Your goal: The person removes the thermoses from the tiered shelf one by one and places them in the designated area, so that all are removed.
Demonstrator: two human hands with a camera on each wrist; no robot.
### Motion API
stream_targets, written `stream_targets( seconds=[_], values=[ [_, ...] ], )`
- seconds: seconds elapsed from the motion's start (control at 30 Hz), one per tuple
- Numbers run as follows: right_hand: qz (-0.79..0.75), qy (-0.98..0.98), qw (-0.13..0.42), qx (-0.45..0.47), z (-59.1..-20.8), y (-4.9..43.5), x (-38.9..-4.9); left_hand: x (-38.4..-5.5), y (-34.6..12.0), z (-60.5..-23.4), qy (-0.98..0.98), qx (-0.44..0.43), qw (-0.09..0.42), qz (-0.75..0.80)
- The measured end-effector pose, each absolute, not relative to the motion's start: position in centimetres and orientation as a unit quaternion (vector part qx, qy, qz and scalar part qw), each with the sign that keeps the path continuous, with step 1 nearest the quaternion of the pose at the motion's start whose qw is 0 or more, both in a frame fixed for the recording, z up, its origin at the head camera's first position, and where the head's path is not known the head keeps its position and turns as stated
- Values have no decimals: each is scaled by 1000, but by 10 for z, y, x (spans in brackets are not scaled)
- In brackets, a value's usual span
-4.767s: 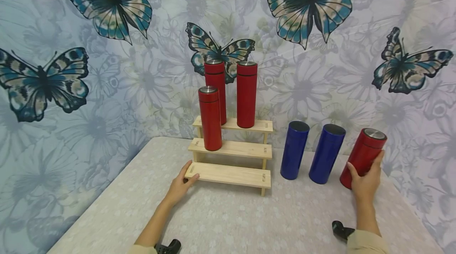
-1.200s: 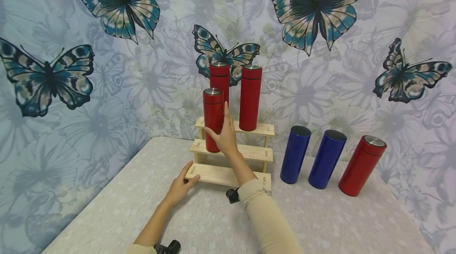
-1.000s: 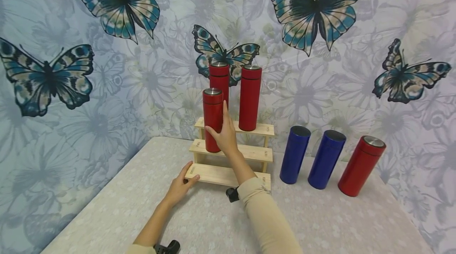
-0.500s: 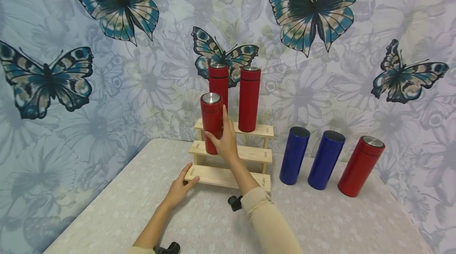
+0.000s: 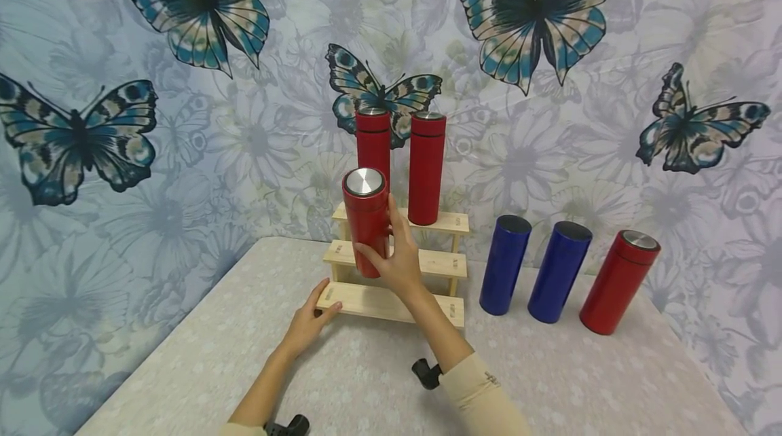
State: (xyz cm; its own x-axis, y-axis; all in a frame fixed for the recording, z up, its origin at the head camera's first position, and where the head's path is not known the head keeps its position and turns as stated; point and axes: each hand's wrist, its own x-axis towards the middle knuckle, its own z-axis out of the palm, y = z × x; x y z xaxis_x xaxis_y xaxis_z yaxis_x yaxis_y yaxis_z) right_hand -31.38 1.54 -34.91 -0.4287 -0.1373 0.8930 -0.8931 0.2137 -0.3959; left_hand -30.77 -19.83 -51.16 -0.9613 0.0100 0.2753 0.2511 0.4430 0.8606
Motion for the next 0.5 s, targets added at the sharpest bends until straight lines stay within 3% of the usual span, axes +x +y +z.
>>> stream_targets(
  seconds=[0.2,0.5],
  values=[
    [493,-681,378,388,-337,32,-273,-307,-199,-511,-841,-81,113,-522],
    [498,-682,376,381,-341,76,-253,-306,-198,-511,-840,-83,113,-524]
  ],
)
